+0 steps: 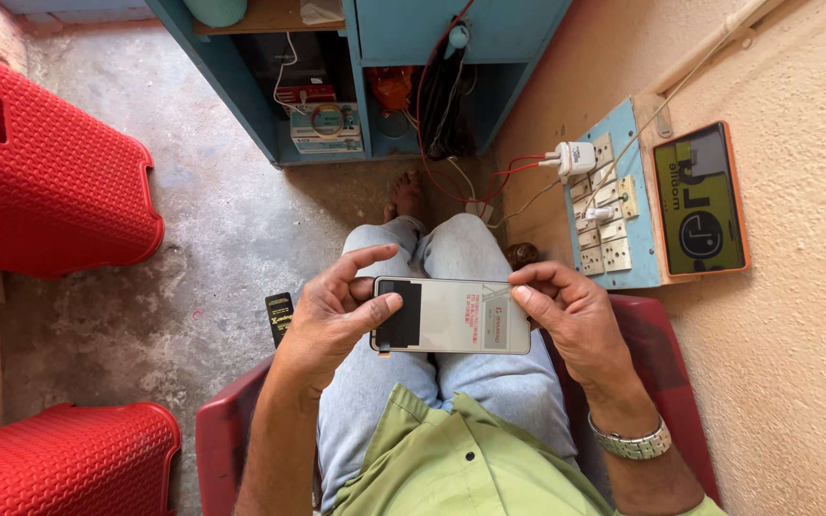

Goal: The person assembles a mobile phone by inspecting the battery and motherboard, using scissors to trim a protective film, and connecting the screen to the internal components while seated at a workbench.

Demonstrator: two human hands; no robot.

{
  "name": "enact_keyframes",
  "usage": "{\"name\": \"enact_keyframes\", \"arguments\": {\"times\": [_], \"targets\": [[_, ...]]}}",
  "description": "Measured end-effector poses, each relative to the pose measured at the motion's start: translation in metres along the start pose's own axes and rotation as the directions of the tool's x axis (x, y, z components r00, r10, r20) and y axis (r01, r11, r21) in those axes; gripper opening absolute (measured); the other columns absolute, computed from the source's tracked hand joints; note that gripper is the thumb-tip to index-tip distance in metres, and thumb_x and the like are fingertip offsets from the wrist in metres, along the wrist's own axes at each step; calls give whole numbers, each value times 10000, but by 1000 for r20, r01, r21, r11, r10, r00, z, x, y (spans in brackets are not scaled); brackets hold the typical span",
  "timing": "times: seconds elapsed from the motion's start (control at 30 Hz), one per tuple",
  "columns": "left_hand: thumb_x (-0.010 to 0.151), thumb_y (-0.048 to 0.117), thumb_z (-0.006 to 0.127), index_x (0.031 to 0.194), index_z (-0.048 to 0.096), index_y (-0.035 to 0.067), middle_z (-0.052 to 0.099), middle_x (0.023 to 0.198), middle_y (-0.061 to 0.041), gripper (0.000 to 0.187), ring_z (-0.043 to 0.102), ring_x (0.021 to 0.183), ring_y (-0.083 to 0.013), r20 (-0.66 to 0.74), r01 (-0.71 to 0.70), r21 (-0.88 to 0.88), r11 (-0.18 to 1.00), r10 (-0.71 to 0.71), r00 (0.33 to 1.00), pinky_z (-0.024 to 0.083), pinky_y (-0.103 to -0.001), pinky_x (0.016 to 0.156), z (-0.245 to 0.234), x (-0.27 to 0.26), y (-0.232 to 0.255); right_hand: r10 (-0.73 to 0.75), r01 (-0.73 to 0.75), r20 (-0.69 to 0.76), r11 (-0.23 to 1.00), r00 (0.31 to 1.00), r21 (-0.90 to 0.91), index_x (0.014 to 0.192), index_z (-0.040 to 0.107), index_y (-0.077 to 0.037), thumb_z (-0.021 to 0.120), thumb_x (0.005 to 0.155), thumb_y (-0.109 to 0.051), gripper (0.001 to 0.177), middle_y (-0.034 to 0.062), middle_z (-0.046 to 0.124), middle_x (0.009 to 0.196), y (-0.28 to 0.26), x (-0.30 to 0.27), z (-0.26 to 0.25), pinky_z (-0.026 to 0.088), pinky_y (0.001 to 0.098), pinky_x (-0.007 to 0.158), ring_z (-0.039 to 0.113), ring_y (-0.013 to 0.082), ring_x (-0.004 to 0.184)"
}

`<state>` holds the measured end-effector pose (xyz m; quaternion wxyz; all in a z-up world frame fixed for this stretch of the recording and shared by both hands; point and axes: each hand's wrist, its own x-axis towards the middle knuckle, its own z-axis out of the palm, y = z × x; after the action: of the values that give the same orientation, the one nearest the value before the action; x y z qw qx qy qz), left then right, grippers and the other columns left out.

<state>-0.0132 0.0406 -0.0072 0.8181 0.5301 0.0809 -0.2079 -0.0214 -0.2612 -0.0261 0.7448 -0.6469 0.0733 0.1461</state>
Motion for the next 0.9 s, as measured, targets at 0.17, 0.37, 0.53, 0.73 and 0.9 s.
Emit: {"name": "enact_keyframes", "arguments": {"times": [0.17,0.37,0.53,0.73,0.9], "targets": [[929,34,752,1475,560,-17,720,921,-65,581,647,817,-68,28,-92,-2,996,92,995,540,-226,698,-4,-1,-3,-74,77,29,991,997,-105,1131,713,15,698,971,-50,174,38,742,943,1,-2,-3,562,234,741,671,75,824],[934,46,680,1459,501,-6,765,971,-104,557,699,829,-106,45,-117,60,991,115,992,575,-261,623,4,-12,10,33,-36,33,995,999,91,1155,722,-5,656,980,-117,218,65,753,941,-13,1,-2,593,263,736,703,109,816],[922,48,689,1460,496,-8,779,994,-128,575,720,855,-118,9,-138,91,986,138,990,580,-261,641,6,-14,16,-27,24,59,998,998,50,1166,717,11,679,973,-74,215,70,757,967,-15,2,-1,602,270,742,707,113,840],[916,28,685,1475,481,3,777,994,-126,596,714,844,-114,-27,-139,99,985,143,989,574,-244,672,1,-13,13,-48,54,59,993,997,-103,1127,715,0,701,940,-53,195,64,751,927,-14,6,0,608,264,690,711,112,799],[939,50,688,1508,480,-24,738,1024,-140,610,697,889,-141,-65,-190,-58,980,186,980,565,-256,773,-2,-8,-1,-21,33,88,990,996,-135,1104,691,-16,708,923,-68,189,44,741,921,-6,6,3,604,256,661,698,98,792]]}}
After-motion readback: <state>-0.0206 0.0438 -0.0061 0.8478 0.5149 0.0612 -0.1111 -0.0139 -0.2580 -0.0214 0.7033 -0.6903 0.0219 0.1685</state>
